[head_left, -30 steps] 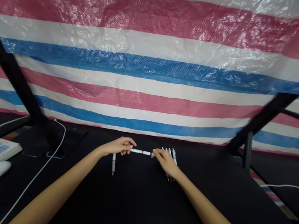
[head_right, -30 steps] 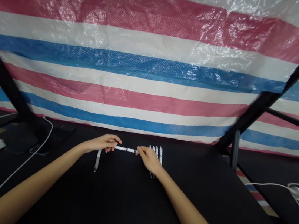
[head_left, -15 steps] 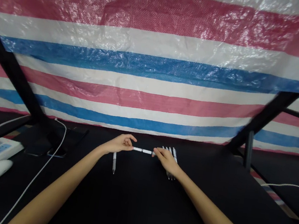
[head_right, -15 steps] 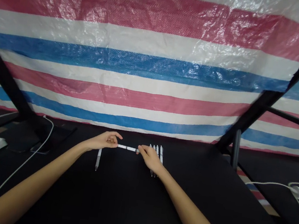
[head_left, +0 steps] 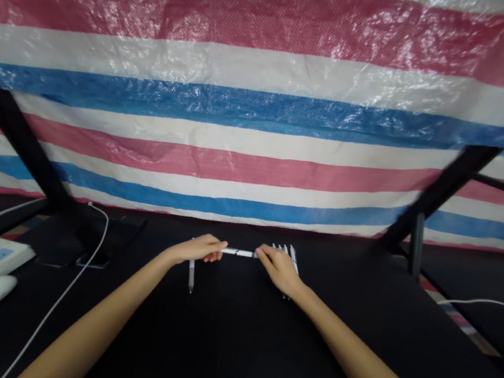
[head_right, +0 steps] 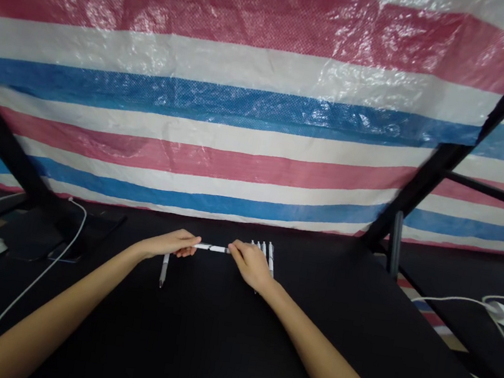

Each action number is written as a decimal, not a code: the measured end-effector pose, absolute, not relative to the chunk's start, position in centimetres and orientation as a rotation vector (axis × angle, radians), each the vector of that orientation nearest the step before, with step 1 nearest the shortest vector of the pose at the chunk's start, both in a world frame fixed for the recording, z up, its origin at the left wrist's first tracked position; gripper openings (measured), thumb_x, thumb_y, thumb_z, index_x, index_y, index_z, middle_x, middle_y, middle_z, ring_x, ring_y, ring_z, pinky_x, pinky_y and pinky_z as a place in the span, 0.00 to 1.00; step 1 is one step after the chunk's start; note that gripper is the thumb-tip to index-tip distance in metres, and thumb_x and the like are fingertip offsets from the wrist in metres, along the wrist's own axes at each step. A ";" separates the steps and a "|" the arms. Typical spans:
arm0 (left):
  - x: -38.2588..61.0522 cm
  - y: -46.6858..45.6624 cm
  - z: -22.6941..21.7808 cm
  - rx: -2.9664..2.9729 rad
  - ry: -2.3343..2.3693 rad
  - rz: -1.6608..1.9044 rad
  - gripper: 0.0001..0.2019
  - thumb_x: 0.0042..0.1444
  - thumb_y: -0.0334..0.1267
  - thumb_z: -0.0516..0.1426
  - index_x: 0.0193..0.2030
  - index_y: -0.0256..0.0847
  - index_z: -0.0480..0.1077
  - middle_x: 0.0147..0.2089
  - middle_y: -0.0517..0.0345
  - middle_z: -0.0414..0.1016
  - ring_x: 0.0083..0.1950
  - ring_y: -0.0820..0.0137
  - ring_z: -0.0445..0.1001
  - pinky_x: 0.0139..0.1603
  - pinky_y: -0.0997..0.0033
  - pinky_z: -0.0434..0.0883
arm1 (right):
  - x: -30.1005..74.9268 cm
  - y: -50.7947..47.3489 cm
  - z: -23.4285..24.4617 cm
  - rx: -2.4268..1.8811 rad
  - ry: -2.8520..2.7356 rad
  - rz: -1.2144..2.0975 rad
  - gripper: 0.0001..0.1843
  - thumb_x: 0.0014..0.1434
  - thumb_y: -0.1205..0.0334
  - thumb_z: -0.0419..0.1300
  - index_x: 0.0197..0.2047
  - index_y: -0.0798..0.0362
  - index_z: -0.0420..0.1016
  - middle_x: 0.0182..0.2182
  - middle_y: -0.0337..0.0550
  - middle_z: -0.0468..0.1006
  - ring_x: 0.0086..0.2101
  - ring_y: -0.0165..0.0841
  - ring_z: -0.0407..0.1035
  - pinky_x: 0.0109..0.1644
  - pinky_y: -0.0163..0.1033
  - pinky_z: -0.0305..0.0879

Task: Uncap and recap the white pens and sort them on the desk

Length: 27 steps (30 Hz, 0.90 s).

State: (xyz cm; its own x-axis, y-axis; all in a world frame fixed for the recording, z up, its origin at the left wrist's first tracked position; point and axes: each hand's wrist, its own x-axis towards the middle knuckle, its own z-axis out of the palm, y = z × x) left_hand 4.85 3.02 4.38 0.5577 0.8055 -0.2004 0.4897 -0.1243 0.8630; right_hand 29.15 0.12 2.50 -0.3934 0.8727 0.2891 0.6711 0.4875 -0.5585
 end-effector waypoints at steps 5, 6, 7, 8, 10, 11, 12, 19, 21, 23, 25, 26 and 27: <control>5.0 2.8 4.5 2.070 1.095 0.484 0.16 0.54 0.49 0.53 0.31 0.37 0.70 0.25 0.60 0.68 0.27 0.73 0.65 0.28 0.74 0.60 | 29.4 0.9 2.1 -1.265 -2.102 0.753 0.23 0.64 0.51 0.43 0.29 0.53 0.71 0.21 0.38 0.66 0.25 0.31 0.62 0.30 0.35 0.53; 5.1 2.7 4.5 2.163 1.112 0.527 0.13 0.54 0.47 0.54 0.32 0.38 0.70 0.25 0.61 0.68 0.27 0.73 0.65 0.29 0.74 0.59 | 29.5 1.2 2.0 -1.295 -2.064 0.870 0.24 0.63 0.50 0.43 0.28 0.53 0.71 0.18 0.36 0.62 0.22 0.30 0.59 0.28 0.35 0.51; 5.2 2.6 4.5 2.242 1.118 0.569 0.11 0.53 0.45 0.56 0.33 0.39 0.71 0.26 0.61 0.68 0.28 0.73 0.65 0.29 0.74 0.59 | 29.6 1.4 1.9 -1.309 -2.030 0.976 0.24 0.63 0.50 0.43 0.28 0.54 0.72 0.16 0.34 0.58 0.20 0.29 0.56 0.26 0.34 0.50; 5.3 2.6 4.5 2.296 1.115 0.609 0.09 0.51 0.44 0.57 0.34 0.40 0.71 0.27 0.61 0.68 0.28 0.73 0.65 0.31 0.74 0.60 | 29.7 1.6 1.9 -1.312 -2.000 1.040 0.25 0.63 0.49 0.43 0.28 0.55 0.72 0.16 0.34 0.56 0.19 0.28 0.54 0.25 0.34 0.49; 5.3 2.5 4.5 2.308 1.097 0.678 0.14 0.46 0.44 0.61 0.40 0.42 0.71 0.34 0.60 0.71 0.32 0.72 0.67 0.35 0.73 0.62 | 29.7 1.7 2.0 -1.304 -1.973 1.048 0.25 0.62 0.48 0.43 0.28 0.55 0.72 0.16 0.33 0.56 0.19 0.28 0.54 0.25 0.34 0.49; 5.4 2.6 4.5 2.271 1.099 0.703 0.20 0.43 0.45 0.63 0.43 0.42 0.69 0.37 0.59 0.72 0.33 0.72 0.68 0.36 0.73 0.63 | 29.7 1.6 2.1 -1.293 -1.977 0.990 0.25 0.63 0.48 0.43 0.28 0.55 0.72 0.17 0.34 0.58 0.20 0.29 0.56 0.26 0.34 0.50; 5.4 2.6 4.5 2.215 1.114 0.717 0.25 0.41 0.48 0.64 0.46 0.42 0.68 0.39 0.58 0.72 0.33 0.72 0.68 0.36 0.73 0.64 | 29.7 1.5 2.3 -1.278 -1.994 0.900 0.25 0.63 0.48 0.43 0.29 0.55 0.72 0.19 0.36 0.62 0.22 0.30 0.58 0.28 0.35 0.52; 6.4 2.3 4.7 1.541 1.235 0.553 0.36 0.52 0.67 0.36 0.20 0.35 0.64 0.14 0.61 0.59 0.15 0.79 0.51 0.18 0.75 0.47 | 29.5 -0.1 2.8 -1.209 -2.188 0.182 0.18 0.65 0.53 0.43 0.38 0.51 0.71 0.35 0.44 0.75 0.36 0.36 0.66 0.41 0.41 0.53; 6.7 2.0 4.8 1.480 1.181 0.539 0.32 0.49 0.67 0.44 0.20 0.35 0.63 0.13 0.64 0.55 0.15 0.80 0.49 0.18 0.76 0.44 | 29.5 -0.3 2.8 -1.199 -2.218 0.104 0.18 0.66 0.54 0.43 0.39 0.51 0.71 0.35 0.46 0.75 0.35 0.36 0.65 0.41 0.41 0.52; 6.8 1.9 4.8 1.480 1.145 0.542 0.30 0.47 0.66 0.49 0.22 0.35 0.64 0.14 0.66 0.54 0.16 0.81 0.49 0.18 0.76 0.44 | 29.6 -0.2 2.7 -1.200 -2.230 0.095 0.19 0.66 0.53 0.42 0.39 0.51 0.71 0.34 0.47 0.76 0.35 0.37 0.65 0.41 0.42 0.52; 6.6 2.0 4.8 1.506 1.139 0.543 0.29 0.47 0.65 0.50 0.25 0.34 0.66 0.16 0.67 0.55 0.16 0.81 0.50 0.18 0.77 0.46 | 29.5 -0.2 2.8 -1.210 -2.241 0.137 0.20 0.66 0.53 0.41 0.38 0.51 0.71 0.34 0.46 0.76 0.35 0.36 0.66 0.40 0.42 0.53; 6.5 2.1 4.7 1.522 1.138 0.537 0.29 0.47 0.64 0.51 0.26 0.34 0.67 0.17 0.66 0.57 0.16 0.81 0.51 0.18 0.77 0.48 | 29.5 -0.1 2.8 -1.218 -2.249 0.164 0.21 0.66 0.53 0.40 0.38 0.51 0.71 0.33 0.46 0.76 0.34 0.36 0.66 0.40 0.41 0.53; 6.4 2.2 4.6 1.542 1.131 0.529 0.28 0.48 0.63 0.52 0.27 0.34 0.68 0.18 0.66 0.58 0.17 0.81 0.52 0.18 0.77 0.50 | 29.4 -0.1 2.8 -1.226 -2.257 0.185 0.22 0.66 0.53 0.39 0.37 0.51 0.71 0.33 0.46 0.76 0.33 0.36 0.66 0.39 0.41 0.54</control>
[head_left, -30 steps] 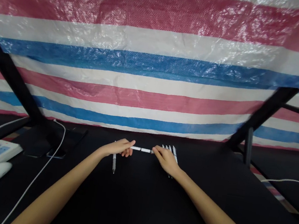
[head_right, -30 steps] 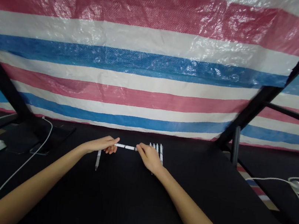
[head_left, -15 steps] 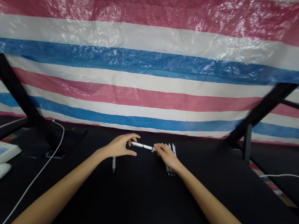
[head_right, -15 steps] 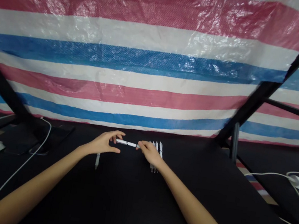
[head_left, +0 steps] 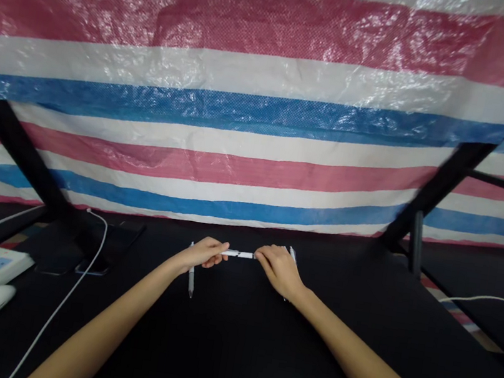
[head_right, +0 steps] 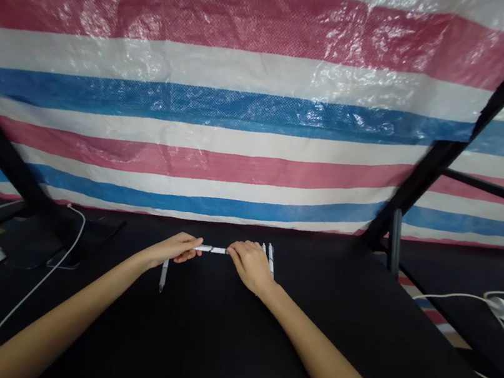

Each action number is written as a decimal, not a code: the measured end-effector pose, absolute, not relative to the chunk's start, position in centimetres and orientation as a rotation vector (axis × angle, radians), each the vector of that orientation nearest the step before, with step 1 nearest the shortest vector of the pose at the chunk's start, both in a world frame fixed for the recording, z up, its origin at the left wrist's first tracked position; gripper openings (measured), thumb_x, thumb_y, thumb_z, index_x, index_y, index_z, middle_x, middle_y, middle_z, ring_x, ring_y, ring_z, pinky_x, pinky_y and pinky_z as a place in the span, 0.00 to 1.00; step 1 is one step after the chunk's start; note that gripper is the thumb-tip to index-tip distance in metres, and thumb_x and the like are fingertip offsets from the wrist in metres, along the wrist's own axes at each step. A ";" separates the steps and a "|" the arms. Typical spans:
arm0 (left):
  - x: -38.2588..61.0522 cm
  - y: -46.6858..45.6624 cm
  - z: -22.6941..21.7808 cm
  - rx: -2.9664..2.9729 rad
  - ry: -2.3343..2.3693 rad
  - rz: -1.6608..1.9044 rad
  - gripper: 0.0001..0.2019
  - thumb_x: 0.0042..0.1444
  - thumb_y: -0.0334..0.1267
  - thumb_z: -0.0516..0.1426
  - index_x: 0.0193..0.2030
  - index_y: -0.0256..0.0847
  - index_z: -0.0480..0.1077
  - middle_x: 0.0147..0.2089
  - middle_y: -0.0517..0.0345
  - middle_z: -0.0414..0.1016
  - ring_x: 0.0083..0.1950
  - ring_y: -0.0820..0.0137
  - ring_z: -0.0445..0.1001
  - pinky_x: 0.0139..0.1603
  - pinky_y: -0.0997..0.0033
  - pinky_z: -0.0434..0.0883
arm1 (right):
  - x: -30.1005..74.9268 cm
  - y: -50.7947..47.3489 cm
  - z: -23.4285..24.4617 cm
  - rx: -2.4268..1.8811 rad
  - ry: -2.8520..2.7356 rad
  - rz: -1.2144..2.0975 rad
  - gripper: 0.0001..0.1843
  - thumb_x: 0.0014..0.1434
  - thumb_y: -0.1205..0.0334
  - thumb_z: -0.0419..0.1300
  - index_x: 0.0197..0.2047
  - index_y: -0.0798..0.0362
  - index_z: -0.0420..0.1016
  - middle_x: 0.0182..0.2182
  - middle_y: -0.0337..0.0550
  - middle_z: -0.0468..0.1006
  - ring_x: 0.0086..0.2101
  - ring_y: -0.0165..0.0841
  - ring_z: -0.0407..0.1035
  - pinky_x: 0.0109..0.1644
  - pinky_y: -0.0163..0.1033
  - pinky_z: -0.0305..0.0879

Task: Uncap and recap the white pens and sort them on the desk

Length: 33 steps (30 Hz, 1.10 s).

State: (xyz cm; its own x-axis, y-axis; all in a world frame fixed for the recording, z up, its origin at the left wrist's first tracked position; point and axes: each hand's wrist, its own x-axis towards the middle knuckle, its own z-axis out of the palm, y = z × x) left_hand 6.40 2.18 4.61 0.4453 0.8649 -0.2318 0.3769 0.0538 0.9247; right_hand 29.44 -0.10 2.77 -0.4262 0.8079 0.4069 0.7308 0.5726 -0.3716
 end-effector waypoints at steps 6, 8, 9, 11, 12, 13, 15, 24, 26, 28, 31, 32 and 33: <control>5.9 2.8 4.0 1.692 1.060 0.665 0.15 0.47 0.46 0.60 0.34 0.35 0.70 0.27 0.60 0.69 0.27 0.76 0.65 0.28 0.76 0.61 | 29.3 0.0 2.8 -1.271 -2.255 0.230 0.21 0.66 0.53 0.40 0.36 0.52 0.71 0.29 0.45 0.74 0.31 0.35 0.65 0.37 0.40 0.54; 5.9 2.8 4.1 1.829 1.077 0.739 0.12 0.48 0.42 0.60 0.34 0.36 0.71 0.27 0.59 0.70 0.29 0.74 0.67 0.31 0.74 0.63 | 29.4 0.3 2.8 -1.292 -2.207 0.402 0.22 0.65 0.52 0.41 0.34 0.52 0.71 0.26 0.42 0.72 0.28 0.33 0.64 0.34 0.38 0.54; 5.9 2.8 4.2 1.913 1.093 0.762 0.10 0.48 0.41 0.60 0.34 0.36 0.71 0.27 0.58 0.71 0.29 0.73 0.67 0.32 0.73 0.64 | 29.5 0.5 2.7 -1.291 -2.176 0.522 0.22 0.65 0.51 0.41 0.33 0.52 0.71 0.25 0.41 0.71 0.27 0.32 0.64 0.33 0.37 0.54; 5.9 2.7 4.5 2.061 1.115 0.777 0.08 0.49 0.40 0.59 0.34 0.38 0.73 0.28 0.58 0.72 0.30 0.72 0.68 0.34 0.72 0.65 | 29.7 0.9 2.6 -1.258 -2.115 0.770 0.23 0.64 0.49 0.42 0.32 0.53 0.72 0.22 0.38 0.67 0.24 0.30 0.61 0.29 0.35 0.53; 5.9 2.6 4.7 2.108 1.113 0.771 0.08 0.49 0.40 0.59 0.34 0.39 0.73 0.29 0.58 0.73 0.31 0.71 0.69 0.35 0.71 0.65 | 29.7 1.1 2.6 -1.244 -2.094 0.883 0.24 0.63 0.48 0.42 0.31 0.54 0.72 0.20 0.36 0.64 0.23 0.29 0.59 0.27 0.34 0.52; 5.8 2.5 4.9 2.134 1.103 0.758 0.08 0.50 0.40 0.59 0.34 0.39 0.73 0.30 0.58 0.74 0.32 0.71 0.69 0.36 0.71 0.65 | 29.8 1.3 2.6 -1.224 -2.080 0.969 0.24 0.63 0.47 0.43 0.31 0.55 0.71 0.19 0.35 0.62 0.21 0.28 0.57 0.26 0.34 0.51; 5.6 2.6 5.2 2.138 1.095 0.733 0.08 0.50 0.41 0.59 0.34 0.39 0.73 0.30 0.58 0.74 0.32 0.71 0.70 0.36 0.71 0.65 | 29.9 1.4 2.5 -1.181 -2.064 1.033 0.23 0.62 0.47 0.45 0.32 0.55 0.71 0.19 0.35 0.61 0.21 0.28 0.57 0.25 0.33 0.51; 4.4 3.3 5.4 2.051 1.144 0.749 0.10 0.49 0.41 0.60 0.34 0.37 0.74 0.29 0.56 0.75 0.30 0.71 0.70 0.32 0.72 0.66 | 29.7 0.6 2.7 -1.197 -2.194 0.586 0.15 0.61 0.52 0.51 0.37 0.50 0.74 0.27 0.40 0.73 0.29 0.32 0.65 0.35 0.36 0.55; 4.5 3.2 5.6 2.063 1.135 0.775 0.09 0.49 0.41 0.60 0.34 0.37 0.75 0.30 0.56 0.75 0.31 0.71 0.71 0.34 0.72 0.67 | 29.7 0.7 2.8 -1.191 -2.176 0.705 0.17 0.62 0.51 0.49 0.36 0.51 0.74 0.24 0.39 0.71 0.26 0.31 0.63 0.32 0.35 0.54; 4.5 3.0 5.9 2.070 1.119 0.814 0.09 0.48 0.40 0.61 0.35 0.38 0.75 0.32 0.55 0.76 0.33 0.70 0.72 0.37 0.71 0.67 | 29.6 0.8 2.8 -1.168 -2.123 0.918 0.20 0.62 0.49 0.47 0.33 0.53 0.73 0.20 0.36 0.65 0.23 0.29 0.60 0.29 0.35 0.52; 4.6 2.9 6.0 2.067 1.105 0.867 0.09 0.48 0.40 0.62 0.35 0.38 0.75 0.34 0.55 0.77 0.35 0.69 0.72 0.39 0.69 0.68 | 29.6 0.9 2.7 -1.077 -1.966 1.279 0.22 0.61 0.47 0.48 0.30 0.54 0.72 0.16 0.32 0.57 0.20 0.27 0.53 0.28 0.34 0.50; 4.7 2.8 6.0 2.057 1.100 0.884 0.10 0.47 0.40 0.62 0.36 0.38 0.75 0.34 0.54 0.77 0.36 0.68 0.73 0.40 0.69 0.68 | 29.6 0.8 2.7 -1.041 -1.902 1.393 0.21 0.60 0.46 0.49 0.30 0.55 0.71 0.15 0.31 0.56 0.19 0.26 0.51 0.28 0.34 0.50; 4.7 2.8 6.0 2.041 1.097 0.904 0.10 0.47 0.39 0.62 0.36 0.38 0.76 0.35 0.54 0.77 0.36 0.68 0.73 0.41 0.69 0.68 | 29.6 0.8 2.6 -1.008 -1.833 1.506 0.21 0.59 0.46 0.50 0.29 0.55 0.71 0.15 0.31 0.54 0.19 0.26 0.49 0.27 0.34 0.49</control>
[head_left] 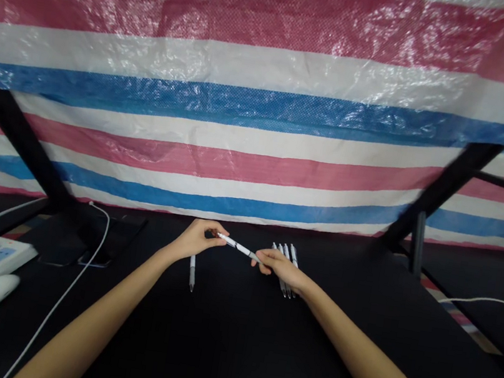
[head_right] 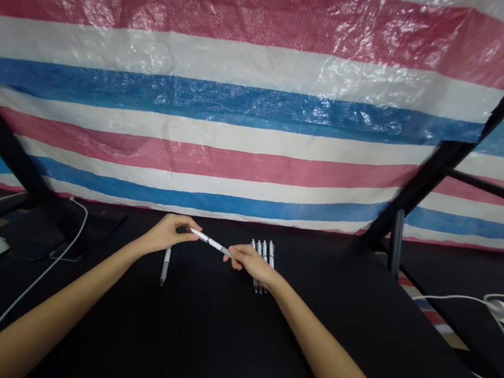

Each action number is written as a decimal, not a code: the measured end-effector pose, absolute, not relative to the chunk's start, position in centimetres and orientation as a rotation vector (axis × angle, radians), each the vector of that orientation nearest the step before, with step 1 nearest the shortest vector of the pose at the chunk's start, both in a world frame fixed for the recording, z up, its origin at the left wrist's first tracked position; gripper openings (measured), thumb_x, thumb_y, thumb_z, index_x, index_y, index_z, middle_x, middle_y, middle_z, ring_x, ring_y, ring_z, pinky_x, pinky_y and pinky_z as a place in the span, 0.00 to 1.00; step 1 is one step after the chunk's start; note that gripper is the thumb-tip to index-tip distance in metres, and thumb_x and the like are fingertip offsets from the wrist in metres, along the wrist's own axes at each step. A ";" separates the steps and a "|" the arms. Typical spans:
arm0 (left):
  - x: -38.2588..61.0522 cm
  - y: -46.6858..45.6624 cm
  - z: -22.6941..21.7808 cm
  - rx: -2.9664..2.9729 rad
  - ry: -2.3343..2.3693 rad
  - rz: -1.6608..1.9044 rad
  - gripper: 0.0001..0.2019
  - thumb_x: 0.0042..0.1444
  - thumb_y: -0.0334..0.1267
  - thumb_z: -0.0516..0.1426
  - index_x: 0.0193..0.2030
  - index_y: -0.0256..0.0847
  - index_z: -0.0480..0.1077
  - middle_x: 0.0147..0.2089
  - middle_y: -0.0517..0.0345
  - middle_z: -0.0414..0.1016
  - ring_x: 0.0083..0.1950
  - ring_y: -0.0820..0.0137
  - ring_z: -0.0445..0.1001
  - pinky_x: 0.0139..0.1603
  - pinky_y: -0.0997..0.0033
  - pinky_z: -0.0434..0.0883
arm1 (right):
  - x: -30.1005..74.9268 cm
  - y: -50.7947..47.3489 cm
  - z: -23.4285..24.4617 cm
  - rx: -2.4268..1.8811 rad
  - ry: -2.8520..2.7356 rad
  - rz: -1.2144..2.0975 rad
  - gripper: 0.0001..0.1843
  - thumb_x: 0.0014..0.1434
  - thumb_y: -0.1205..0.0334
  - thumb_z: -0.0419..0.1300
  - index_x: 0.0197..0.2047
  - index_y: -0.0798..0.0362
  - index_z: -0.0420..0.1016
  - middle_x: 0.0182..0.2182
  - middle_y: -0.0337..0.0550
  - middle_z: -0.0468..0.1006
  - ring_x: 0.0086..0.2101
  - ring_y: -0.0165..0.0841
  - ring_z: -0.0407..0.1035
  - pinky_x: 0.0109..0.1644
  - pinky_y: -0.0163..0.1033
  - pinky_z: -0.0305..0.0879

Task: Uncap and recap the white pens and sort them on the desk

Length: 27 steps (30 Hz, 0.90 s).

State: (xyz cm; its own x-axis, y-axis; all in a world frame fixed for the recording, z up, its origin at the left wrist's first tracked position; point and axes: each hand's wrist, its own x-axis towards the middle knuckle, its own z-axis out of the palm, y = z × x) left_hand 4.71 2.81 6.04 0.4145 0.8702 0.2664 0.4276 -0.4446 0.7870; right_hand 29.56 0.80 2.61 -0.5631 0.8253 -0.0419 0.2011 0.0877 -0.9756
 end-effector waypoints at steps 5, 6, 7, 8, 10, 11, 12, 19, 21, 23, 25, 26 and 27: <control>4.7 2.6 6.4 1.994 1.081 0.933 0.10 0.46 0.38 0.63 0.36 0.38 0.76 0.34 0.53 0.78 0.37 0.67 0.74 0.41 0.68 0.69 | 29.5 0.6 2.4 -0.901 -1.578 1.944 0.19 0.56 0.47 0.55 0.29 0.56 0.70 0.13 0.27 0.50 0.17 0.23 0.42 0.24 0.33 0.45; 4.7 2.6 6.5 1.994 1.079 0.919 0.10 0.46 0.38 0.63 0.36 0.38 0.76 0.34 0.53 0.78 0.37 0.67 0.74 0.40 0.69 0.69 | 29.4 0.6 2.4 -0.909 -1.586 1.941 0.20 0.56 0.47 0.54 0.31 0.57 0.70 0.13 0.28 0.51 0.17 0.23 0.44 0.25 0.33 0.46; 4.6 2.6 6.5 1.994 1.080 0.902 0.10 0.46 0.38 0.63 0.36 0.38 0.77 0.33 0.53 0.78 0.36 0.68 0.74 0.39 0.69 0.69 | 29.4 0.6 2.4 -0.931 -1.616 1.894 0.20 0.56 0.46 0.54 0.32 0.57 0.71 0.13 0.29 0.54 0.17 0.23 0.47 0.25 0.33 0.47; 4.6 2.7 6.5 1.994 1.084 0.884 0.10 0.46 0.38 0.63 0.35 0.38 0.77 0.32 0.54 0.78 0.35 0.68 0.74 0.38 0.70 0.69 | 29.3 0.6 2.5 -0.960 -1.662 1.810 0.21 0.57 0.45 0.53 0.33 0.57 0.71 0.14 0.31 0.58 0.18 0.24 0.51 0.26 0.33 0.49; 4.4 2.8 6.5 1.994 1.090 0.856 0.10 0.46 0.38 0.63 0.35 0.37 0.77 0.31 0.54 0.78 0.33 0.69 0.74 0.36 0.71 0.69 | 29.3 0.7 2.6 -1.016 -1.770 1.571 0.21 0.55 0.45 0.55 0.35 0.57 0.71 0.19 0.35 0.66 0.21 0.26 0.59 0.28 0.33 0.52; 4.4 2.9 6.4 1.996 1.088 0.846 0.10 0.45 0.38 0.63 0.35 0.37 0.77 0.31 0.54 0.78 0.32 0.69 0.74 0.36 0.71 0.69 | 29.2 0.7 2.6 -1.031 -1.826 1.450 0.20 0.54 0.46 0.57 0.35 0.56 0.70 0.21 0.37 0.68 0.23 0.27 0.61 0.29 0.33 0.53; 4.4 2.9 6.3 1.999 1.084 0.840 0.10 0.45 0.38 0.63 0.35 0.37 0.77 0.31 0.53 0.78 0.32 0.69 0.74 0.35 0.71 0.69 | 29.2 0.7 2.6 -1.049 -1.882 1.345 0.19 0.54 0.46 0.58 0.34 0.56 0.70 0.22 0.37 0.69 0.24 0.28 0.62 0.30 0.34 0.53; 4.3 3.1 6.1 2.009 1.060 0.831 0.09 0.45 0.38 0.63 0.34 0.38 0.77 0.29 0.55 0.78 0.31 0.69 0.74 0.33 0.73 0.68 | 29.2 0.6 2.5 -1.024 -2.052 1.326 0.22 0.59 0.45 0.50 0.34 0.56 0.70 0.19 0.35 0.65 0.22 0.27 0.59 0.29 0.34 0.52; 4.3 3.1 6.0 2.002 1.060 0.839 0.09 0.44 0.38 0.63 0.34 0.38 0.77 0.29 0.55 0.78 0.31 0.69 0.74 0.33 0.73 0.68 | 29.2 0.6 2.4 -0.993 -2.017 1.414 0.24 0.58 0.43 0.49 0.34 0.57 0.70 0.18 0.33 0.62 0.22 0.27 0.57 0.29 0.34 0.52; 4.3 3.1 5.9 1.970 1.061 0.860 0.10 0.44 0.39 0.64 0.34 0.38 0.77 0.29 0.54 0.78 0.31 0.68 0.74 0.34 0.72 0.68 | 29.1 0.6 2.5 -0.975 -1.965 1.487 0.24 0.57 0.41 0.50 0.33 0.57 0.69 0.17 0.32 0.61 0.21 0.26 0.56 0.29 0.34 0.52; 4.7 3.1 5.6 1.883 1.038 0.922 0.12 0.44 0.40 0.64 0.36 0.37 0.76 0.30 0.53 0.78 0.33 0.67 0.75 0.35 0.71 0.69 | 28.9 0.3 2.6 -0.969 -1.898 1.557 0.24 0.56 0.41 0.51 0.32 0.56 0.69 0.17 0.33 0.62 0.21 0.26 0.57 0.30 0.34 0.52; 4.9 3.1 5.5 1.819 1.015 0.967 0.13 0.45 0.40 0.63 0.37 0.36 0.75 0.32 0.52 0.78 0.34 0.67 0.75 0.37 0.70 0.70 | 28.8 0.2 2.8 -0.969 -1.870 1.588 0.24 0.56 0.41 0.52 0.32 0.56 0.69 0.18 0.33 0.63 0.21 0.26 0.58 0.30 0.34 0.53; 5.3 3.0 5.3 1.744 0.986 1.019 0.14 0.45 0.41 0.63 0.39 0.36 0.75 0.33 0.51 0.78 0.36 0.66 0.76 0.39 0.69 0.70 | 28.7 0.0 2.9 -0.968 -1.854 1.615 0.24 0.56 0.41 0.52 0.33 0.56 0.69 0.18 0.34 0.65 0.22 0.26 0.59 0.30 0.34 0.54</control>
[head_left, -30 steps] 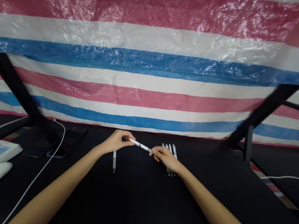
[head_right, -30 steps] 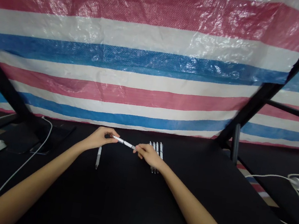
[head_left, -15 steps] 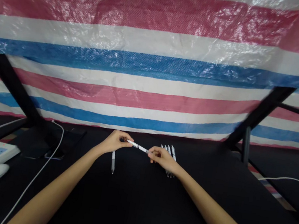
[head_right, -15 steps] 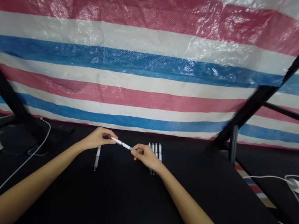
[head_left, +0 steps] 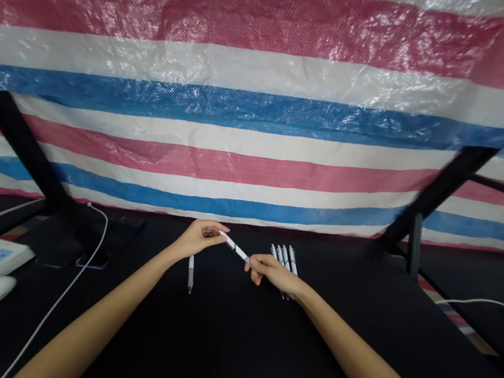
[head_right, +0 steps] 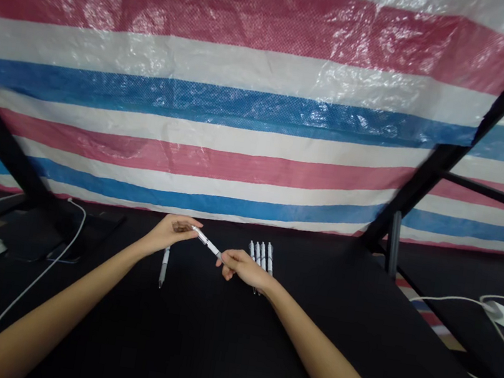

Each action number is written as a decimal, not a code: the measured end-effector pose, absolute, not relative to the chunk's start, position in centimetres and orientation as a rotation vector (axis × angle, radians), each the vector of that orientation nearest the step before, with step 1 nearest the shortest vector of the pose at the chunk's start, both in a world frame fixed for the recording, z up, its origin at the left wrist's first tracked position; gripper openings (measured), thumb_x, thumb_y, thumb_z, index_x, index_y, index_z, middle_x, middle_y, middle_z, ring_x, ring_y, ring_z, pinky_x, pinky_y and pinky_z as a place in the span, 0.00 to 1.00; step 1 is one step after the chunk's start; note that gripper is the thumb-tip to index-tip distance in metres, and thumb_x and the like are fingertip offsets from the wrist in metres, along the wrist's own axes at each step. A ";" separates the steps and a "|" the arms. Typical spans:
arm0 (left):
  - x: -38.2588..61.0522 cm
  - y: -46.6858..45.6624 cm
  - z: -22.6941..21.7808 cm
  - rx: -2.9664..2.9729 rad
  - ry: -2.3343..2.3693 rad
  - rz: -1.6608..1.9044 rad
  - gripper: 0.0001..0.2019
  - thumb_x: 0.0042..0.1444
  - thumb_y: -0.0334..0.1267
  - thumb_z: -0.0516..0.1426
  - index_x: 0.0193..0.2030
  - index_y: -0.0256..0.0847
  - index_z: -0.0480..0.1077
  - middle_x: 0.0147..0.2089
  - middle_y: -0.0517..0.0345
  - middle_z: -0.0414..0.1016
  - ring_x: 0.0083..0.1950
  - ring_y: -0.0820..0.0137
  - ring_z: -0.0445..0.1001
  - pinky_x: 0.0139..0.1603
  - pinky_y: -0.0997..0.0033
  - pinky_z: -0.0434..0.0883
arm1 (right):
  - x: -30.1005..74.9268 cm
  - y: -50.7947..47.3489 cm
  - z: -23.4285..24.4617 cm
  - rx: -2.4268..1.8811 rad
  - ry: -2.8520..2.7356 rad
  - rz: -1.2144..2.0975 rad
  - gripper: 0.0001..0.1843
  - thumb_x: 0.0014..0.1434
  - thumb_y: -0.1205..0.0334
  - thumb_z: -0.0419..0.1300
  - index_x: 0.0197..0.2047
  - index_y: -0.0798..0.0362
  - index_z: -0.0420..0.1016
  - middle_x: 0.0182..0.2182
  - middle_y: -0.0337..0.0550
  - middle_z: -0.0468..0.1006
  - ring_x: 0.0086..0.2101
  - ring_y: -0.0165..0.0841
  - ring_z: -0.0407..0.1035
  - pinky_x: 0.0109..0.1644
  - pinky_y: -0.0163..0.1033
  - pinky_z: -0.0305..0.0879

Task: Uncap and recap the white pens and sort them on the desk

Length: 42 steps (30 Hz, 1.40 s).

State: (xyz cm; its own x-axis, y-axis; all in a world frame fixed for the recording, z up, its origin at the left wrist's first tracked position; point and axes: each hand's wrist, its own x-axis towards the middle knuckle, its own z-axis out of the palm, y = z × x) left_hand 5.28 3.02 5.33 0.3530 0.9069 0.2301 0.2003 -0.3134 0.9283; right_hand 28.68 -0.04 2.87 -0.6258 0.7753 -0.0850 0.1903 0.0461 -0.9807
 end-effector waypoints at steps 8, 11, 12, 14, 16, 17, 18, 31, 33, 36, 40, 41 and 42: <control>6.8 2.3 5.5 1.387 0.893 1.191 0.18 0.48 0.42 0.61 0.45 0.36 0.72 0.37 0.51 0.77 0.39 0.66 0.75 0.42 0.65 0.72 | 29.2 0.6 3.0 -0.940 -1.912 1.387 0.26 0.57 0.40 0.50 0.37 0.56 0.72 0.26 0.42 0.72 0.28 0.31 0.64 0.35 0.37 0.59; 6.0 2.7 5.6 1.327 0.896 1.202 0.18 0.49 0.42 0.61 0.46 0.37 0.73 0.36 0.53 0.76 0.38 0.67 0.74 0.42 0.65 0.71 | 30.7 2.3 2.5 -1.066 -1.755 1.040 0.27 0.55 0.38 0.50 0.26 0.54 0.71 0.23 0.40 0.68 0.29 0.31 0.62 0.36 0.36 0.57; 5.6 2.8 5.6 1.314 0.905 1.207 0.17 0.49 0.41 0.61 0.45 0.37 0.73 0.35 0.53 0.76 0.38 0.68 0.74 0.42 0.65 0.71 | 31.2 2.7 2.3 -1.096 -1.720 0.929 0.27 0.54 0.38 0.51 0.20 0.54 0.67 0.22 0.39 0.66 0.29 0.31 0.60 0.36 0.36 0.57; 5.1 3.1 5.6 1.294 0.922 1.206 0.17 0.48 0.40 0.61 0.45 0.37 0.73 0.34 0.53 0.76 0.38 0.68 0.74 0.44 0.64 0.71 | 32.2 3.5 1.7 -1.129 -1.577 0.823 0.30 0.50 0.37 0.54 0.13 0.52 0.54 0.18 0.36 0.59 0.25 0.28 0.56 0.33 0.35 0.55; 4.8 3.4 5.5 1.272 0.942 1.195 0.17 0.47 0.40 0.62 0.44 0.37 0.74 0.34 0.54 0.76 0.38 0.68 0.74 0.44 0.64 0.70 | 32.8 3.9 1.2 -1.154 -1.380 0.859 0.32 0.48 0.38 0.57 0.13 0.51 0.45 0.15 0.32 0.50 0.20 0.25 0.47 0.26 0.34 0.50; 4.7 3.5 5.5 1.262 0.951 1.188 0.17 0.47 0.40 0.62 0.43 0.37 0.74 0.33 0.54 0.76 0.38 0.68 0.74 0.44 0.63 0.70 | 33.0 4.0 1.0 -1.174 -1.300 0.879 0.32 0.47 0.40 0.59 0.14 0.50 0.43 0.14 0.30 0.46 0.18 0.24 0.43 0.23 0.34 0.46; 4.6 3.6 5.4 1.255 0.959 1.181 0.16 0.46 0.40 0.63 0.42 0.37 0.75 0.33 0.54 0.76 0.37 0.68 0.74 0.44 0.63 0.70 | 33.2 4.1 0.9 -1.184 -1.230 0.891 0.33 0.46 0.41 0.61 0.14 0.50 0.42 0.14 0.29 0.44 0.18 0.23 0.40 0.21 0.34 0.42; 3.7 4.3 4.0 1.157 0.953 1.109 0.18 0.47 0.37 0.62 0.46 0.37 0.69 0.32 0.55 0.76 0.33 0.71 0.75 0.41 0.68 0.70 | 34.5 5.3 0.2 -1.093 -0.899 0.991 0.34 0.39 0.48 0.67 0.18 0.48 0.39 0.12 0.24 0.40 0.13 0.19 0.36 0.15 0.32 0.32; 3.6 4.4 3.9 1.144 0.960 1.126 0.15 0.47 0.37 0.63 0.42 0.37 0.69 0.32 0.55 0.76 0.33 0.71 0.75 0.40 0.68 0.70 | 34.8 5.4 0.1 -1.100 -0.909 1.005 0.34 0.40 0.49 0.66 0.19 0.48 0.39 0.12 0.24 0.40 0.12 0.19 0.36 0.14 0.31 0.33; 3.4 4.4 3.8 1.136 0.966 1.133 0.14 0.45 0.37 0.63 0.38 0.36 0.69 0.31 0.54 0.76 0.33 0.71 0.75 0.40 0.68 0.71 | 35.0 5.4 -0.1 -1.094 -0.898 1.055 0.33 0.41 0.52 0.67 0.19 0.48 0.39 0.12 0.24 0.41 0.12 0.18 0.37 0.13 0.31 0.34; 3.3 4.4 3.9 1.152 0.979 1.121 0.13 0.44 0.37 0.64 0.37 0.35 0.70 0.31 0.54 0.76 0.33 0.70 0.75 0.40 0.67 0.71 | 35.1 5.4 -0.1 -1.092 -0.842 1.131 0.32 0.42 0.56 0.67 0.18 0.49 0.40 0.12 0.24 0.42 0.12 0.18 0.37 0.13 0.30 0.34; 3.3 4.4 3.9 1.154 0.980 1.117 0.13 0.44 0.37 0.64 0.36 0.35 0.70 0.31 0.54 0.76 0.33 0.70 0.75 0.40 0.67 0.71 | 35.2 5.4 -0.1 -1.095 -0.832 1.141 0.32 0.42 0.57 0.67 0.18 0.49 0.40 0.12 0.24 0.42 0.12 0.17 0.37 0.13 0.30 0.34; 3.2 4.4 3.9 1.154 0.980 1.111 0.13 0.44 0.36 0.64 0.36 0.35 0.70 0.31 0.54 0.76 0.33 0.70 0.75 0.40 0.68 0.71 | 35.2 5.4 -0.1 -1.098 -0.830 1.146 0.32 0.41 0.58 0.67 0.18 0.49 0.41 0.12 0.23 0.42 0.12 0.17 0.37 0.13 0.30 0.33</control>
State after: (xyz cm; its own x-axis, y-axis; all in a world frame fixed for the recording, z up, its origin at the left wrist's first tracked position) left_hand 3.24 4.39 3.88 0.1894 0.9816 -0.0240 -0.1464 0.0524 0.9878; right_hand 35.18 5.43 -0.09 0.2395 0.9705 -0.0263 -0.2784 0.0427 -0.9595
